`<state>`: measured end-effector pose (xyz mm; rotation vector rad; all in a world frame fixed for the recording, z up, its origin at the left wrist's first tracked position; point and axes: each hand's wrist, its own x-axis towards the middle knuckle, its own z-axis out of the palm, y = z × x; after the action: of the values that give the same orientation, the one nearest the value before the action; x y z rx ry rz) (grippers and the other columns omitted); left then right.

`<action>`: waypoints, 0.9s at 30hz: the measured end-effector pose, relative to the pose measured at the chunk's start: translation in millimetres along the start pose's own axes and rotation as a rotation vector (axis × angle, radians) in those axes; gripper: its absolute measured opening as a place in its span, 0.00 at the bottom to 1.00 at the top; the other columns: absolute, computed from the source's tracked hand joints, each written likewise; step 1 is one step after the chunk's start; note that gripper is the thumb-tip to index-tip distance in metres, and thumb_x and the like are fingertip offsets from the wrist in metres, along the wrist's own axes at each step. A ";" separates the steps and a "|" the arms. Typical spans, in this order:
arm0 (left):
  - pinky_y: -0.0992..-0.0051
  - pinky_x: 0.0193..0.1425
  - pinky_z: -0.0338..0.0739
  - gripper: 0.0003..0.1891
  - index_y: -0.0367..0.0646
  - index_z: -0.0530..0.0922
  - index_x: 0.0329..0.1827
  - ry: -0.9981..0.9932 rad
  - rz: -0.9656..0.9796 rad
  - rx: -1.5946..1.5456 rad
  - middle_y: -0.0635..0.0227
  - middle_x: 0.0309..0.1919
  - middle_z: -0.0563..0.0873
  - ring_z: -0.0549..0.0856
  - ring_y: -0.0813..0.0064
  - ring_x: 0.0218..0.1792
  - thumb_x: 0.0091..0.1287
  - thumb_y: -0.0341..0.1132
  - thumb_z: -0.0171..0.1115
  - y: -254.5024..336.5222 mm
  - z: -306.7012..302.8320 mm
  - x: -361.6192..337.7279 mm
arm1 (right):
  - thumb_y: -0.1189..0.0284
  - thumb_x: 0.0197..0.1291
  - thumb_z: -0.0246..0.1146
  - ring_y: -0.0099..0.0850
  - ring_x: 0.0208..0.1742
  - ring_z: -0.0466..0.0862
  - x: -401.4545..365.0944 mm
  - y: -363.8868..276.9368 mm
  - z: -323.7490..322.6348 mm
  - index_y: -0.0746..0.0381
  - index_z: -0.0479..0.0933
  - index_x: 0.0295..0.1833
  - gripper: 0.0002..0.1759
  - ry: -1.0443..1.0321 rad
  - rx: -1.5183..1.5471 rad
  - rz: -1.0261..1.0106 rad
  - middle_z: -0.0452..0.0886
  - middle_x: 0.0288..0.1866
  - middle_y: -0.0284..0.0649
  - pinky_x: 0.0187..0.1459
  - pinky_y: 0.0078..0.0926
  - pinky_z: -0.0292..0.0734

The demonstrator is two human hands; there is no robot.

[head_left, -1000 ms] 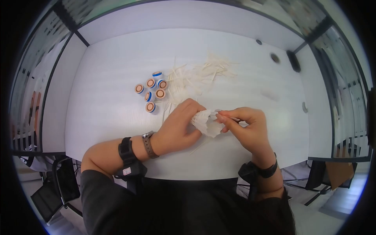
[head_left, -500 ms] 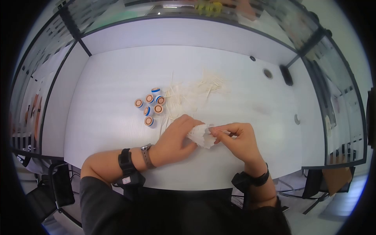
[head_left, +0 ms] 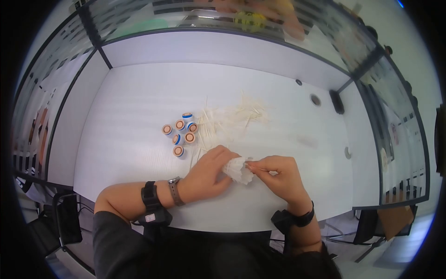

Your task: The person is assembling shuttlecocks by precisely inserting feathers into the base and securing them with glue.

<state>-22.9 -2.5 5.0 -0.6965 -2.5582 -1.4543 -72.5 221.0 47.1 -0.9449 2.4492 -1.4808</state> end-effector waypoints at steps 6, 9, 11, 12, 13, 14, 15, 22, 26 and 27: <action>0.64 0.52 0.73 0.23 0.42 0.77 0.59 -0.042 0.059 0.020 0.58 0.46 0.79 0.78 0.58 0.48 0.57 0.29 0.63 7.6 -2.0 -0.1 | 0.72 0.61 0.71 0.21 0.30 0.81 -2.5 -4.2 3.5 0.64 0.88 0.42 0.08 -0.054 0.175 0.262 0.89 0.32 0.38 0.34 0.19 0.75; 0.63 0.52 0.73 0.23 0.42 0.78 0.58 -0.045 0.025 0.021 0.59 0.46 0.79 0.78 0.58 0.48 0.57 0.29 0.63 5.4 -2.0 -0.2 | 0.70 0.63 0.69 0.19 0.30 0.79 0.3 -2.0 4.8 0.65 0.88 0.42 0.09 -0.057 0.188 0.287 0.89 0.32 0.38 0.34 0.18 0.73; 0.64 0.53 0.73 0.22 0.41 0.78 0.57 -0.040 0.020 0.007 0.59 0.46 0.79 0.78 0.58 0.48 0.57 0.29 0.63 4.6 -2.2 0.8 | 0.68 0.64 0.69 0.18 0.29 0.78 -1.1 -0.1 6.4 0.65 0.88 0.42 0.10 -0.044 0.170 0.264 0.89 0.32 0.38 0.33 0.18 0.72; 0.64 0.53 0.73 0.21 0.41 0.78 0.56 -0.040 0.019 0.000 0.59 0.46 0.79 0.78 0.57 0.48 0.57 0.29 0.63 4.8 -2.0 1.0 | 0.68 0.64 0.69 0.18 0.29 0.78 -2.0 -0.6 5.8 0.65 0.88 0.43 0.11 -0.046 0.180 0.271 0.89 0.32 0.38 0.33 0.18 0.72; 0.64 0.53 0.73 0.21 0.41 0.78 0.55 -0.039 0.019 -0.006 0.59 0.46 0.79 0.78 0.57 0.48 0.57 0.28 0.63 4.5 -2.0 0.9 | 0.68 0.64 0.69 0.18 0.29 0.78 -2.2 -1.3 5.2 0.65 0.88 0.43 0.11 -0.047 0.189 0.276 0.89 0.32 0.37 0.33 0.17 0.72; 0.64 0.53 0.73 0.20 0.40 0.78 0.55 -0.038 0.020 -0.010 0.59 0.46 0.79 0.78 0.57 0.48 0.57 0.28 0.63 4.0 -2.0 0.9 | 0.68 0.64 0.69 0.18 0.29 0.77 -1.5 -1.9 4.6 0.65 0.88 0.43 0.11 -0.048 0.199 0.279 0.88 0.32 0.37 0.33 0.17 0.72; 0.61 0.49 0.72 0.19 0.40 0.77 0.52 0.021 0.066 -0.024 0.56 0.42 0.77 0.78 0.53 0.45 0.55 0.29 0.64 3.2 0.5 1.0 | 0.68 0.64 0.70 0.17 0.29 0.77 -0.1 -2.2 3.9 0.65 0.88 0.43 0.11 -0.047 0.209 0.280 0.88 0.32 0.37 0.33 0.17 0.72; 0.65 0.51 0.73 0.15 0.39 0.76 0.49 -0.014 0.062 -0.025 0.62 0.43 0.79 0.78 0.58 0.46 0.58 0.28 0.64 -2.7 0.8 -1.3 | 0.68 0.65 0.69 0.17 0.31 0.77 -0.7 -0.6 -1.3 0.67 0.87 0.44 0.12 -0.123 0.238 0.285 0.88 0.32 0.36 0.34 0.17 0.71; 0.65 0.50 0.72 0.15 0.39 0.76 0.48 -0.016 0.039 -0.023 0.61 0.43 0.79 0.77 0.58 0.46 0.59 0.30 0.65 -0.5 0.0 0.0 | 0.67 0.69 0.65 0.19 0.33 0.79 -0.1 -2.9 -6.5 0.67 0.86 0.46 0.13 -0.184 0.223 0.245 0.87 0.34 0.37 0.37 0.19 0.73; 0.65 0.51 0.72 0.14 0.39 0.76 0.48 -0.014 0.044 -0.028 0.60 0.43 0.79 0.77 0.58 0.46 0.59 0.30 0.64 -0.7 -0.7 -0.1 | 0.68 0.70 0.64 0.20 0.34 0.79 0.5 -2.0 -6.6 0.67 0.86 0.46 0.13 -0.199 0.253 0.228 0.87 0.34 0.38 0.38 0.20 0.73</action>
<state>-23.2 -3.5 4.8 -0.7638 -2.5205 -1.4795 -74.7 225.1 52.2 -0.7002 2.0903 -1.4920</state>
